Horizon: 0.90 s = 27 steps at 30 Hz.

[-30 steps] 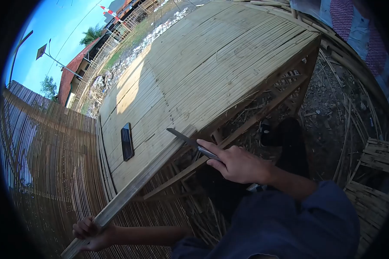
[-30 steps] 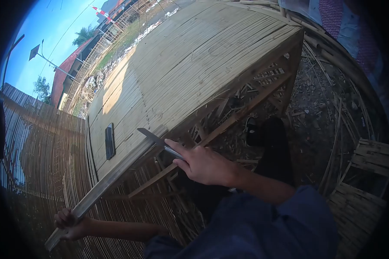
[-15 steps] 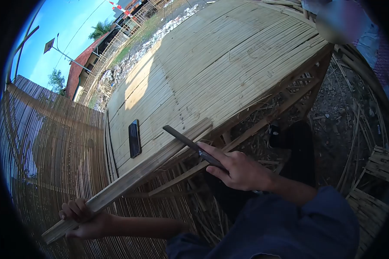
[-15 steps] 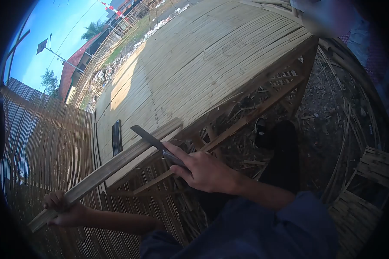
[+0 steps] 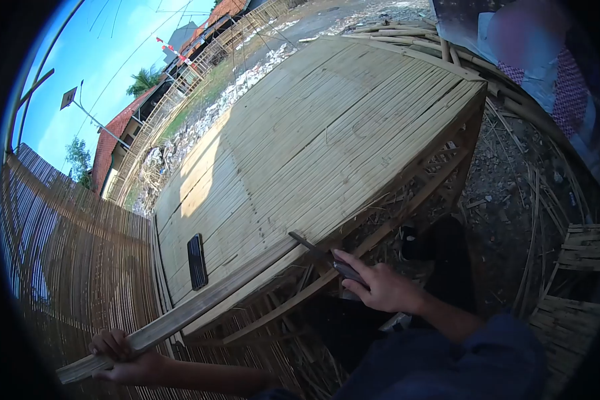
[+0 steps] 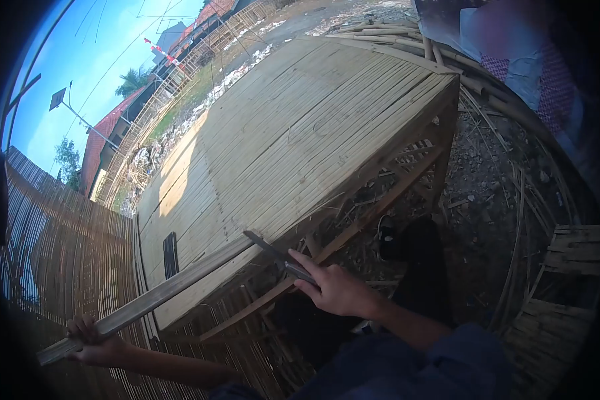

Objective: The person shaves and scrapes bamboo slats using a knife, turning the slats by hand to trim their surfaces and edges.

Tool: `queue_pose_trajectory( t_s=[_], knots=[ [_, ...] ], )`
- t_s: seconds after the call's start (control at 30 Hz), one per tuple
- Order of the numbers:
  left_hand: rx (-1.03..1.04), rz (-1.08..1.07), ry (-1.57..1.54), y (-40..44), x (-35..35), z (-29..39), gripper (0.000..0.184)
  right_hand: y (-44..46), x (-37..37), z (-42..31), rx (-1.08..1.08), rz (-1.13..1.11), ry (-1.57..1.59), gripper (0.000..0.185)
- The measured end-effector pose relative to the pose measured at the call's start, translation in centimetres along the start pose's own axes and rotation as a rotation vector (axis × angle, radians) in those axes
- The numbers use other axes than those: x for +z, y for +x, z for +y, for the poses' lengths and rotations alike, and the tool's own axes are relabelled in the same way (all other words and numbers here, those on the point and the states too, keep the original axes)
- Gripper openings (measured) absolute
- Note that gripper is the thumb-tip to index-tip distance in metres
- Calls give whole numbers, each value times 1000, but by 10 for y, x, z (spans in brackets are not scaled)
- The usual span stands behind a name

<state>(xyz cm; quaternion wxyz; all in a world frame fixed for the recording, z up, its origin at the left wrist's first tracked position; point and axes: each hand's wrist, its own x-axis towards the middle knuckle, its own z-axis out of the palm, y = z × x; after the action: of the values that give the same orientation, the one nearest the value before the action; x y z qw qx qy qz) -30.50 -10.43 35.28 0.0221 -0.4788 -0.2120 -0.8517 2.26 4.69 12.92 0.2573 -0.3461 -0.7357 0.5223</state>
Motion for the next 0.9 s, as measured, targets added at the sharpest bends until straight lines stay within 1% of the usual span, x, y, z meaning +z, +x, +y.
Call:
queue_pose_trajectory(
  t_s=[0.07, 0.1, 0.13, 0.2, 0.27, 0.3, 0.37, 0.4, 0.43, 0.47, 0.5, 0.6, 0.63, 0.73, 0.77, 0.87, 0.9],
  knots=[
    [-8, 146, 130, 8, 25, -8, 57, -11, 1, 13, -20, -6, 65, 60],
    [-2, 207, 205, 13, 42, -14, 56, -15, -4, 10, 43, -60, 100, 62],
    [5, 269, 280, 18, 56, -19, 56, -19, -2, 16, 7, -31, 107, 62],
    [-5, 84, 269, 52, 51, -29, 53, -25, 6, 33, -67, 25, 119, 64],
    [170, 181, 419, 71, 90, -52, 53, -32, 3, 30, -63, 36, 150, 65],
    [216, 172, 358, 88, 86, -64, 54, -36, 4, 32, -53, 47, 169, 65],
    [263, 235, 285, 98, 103, -89, 54, -43, 7, 37, -34, 92, 207, 66],
    [263, 311, 269, 81, 132, -98, 54, -46, 6, 39, -25, 129, 222, 67],
    [179, 321, 156, 68, 145, -107, 55, -49, 7, 42, -17, 165, 236, 68],
    [122, 332, 193, 56, 150, -122, 56, -52, 13, 55, -36, 244, 229, 68],
    [52, 285, 156, 40, 157, -135, 58, -55, 20, 68, -54, 323, 219, 67],
    [26, 261, 139, 9, 147, -189, 58, -59, 10, 84, 47, 333, 340, 61],
    [2, 269, 88, 3, 144, -203, 58, -58, 2, 72, 3, 378, 569, 56],
    [-162, 460, -55, -10, 140, -224, 58, -48, -23, 59, -62, 451, 616, 52],
    [-226, 513, -68, -11, 137, -231, 57, -42, -34, 52, -69, 432, 669, 48],
    [-432, 652, -124, -21, 128, -258, 53, -11, -65, 16, -267, 453, 605, 44],
    [-479, 684, -175, -25, 115, -275, 53, 3, -74, 3, -309, 462, 518, 41]
  ],
)
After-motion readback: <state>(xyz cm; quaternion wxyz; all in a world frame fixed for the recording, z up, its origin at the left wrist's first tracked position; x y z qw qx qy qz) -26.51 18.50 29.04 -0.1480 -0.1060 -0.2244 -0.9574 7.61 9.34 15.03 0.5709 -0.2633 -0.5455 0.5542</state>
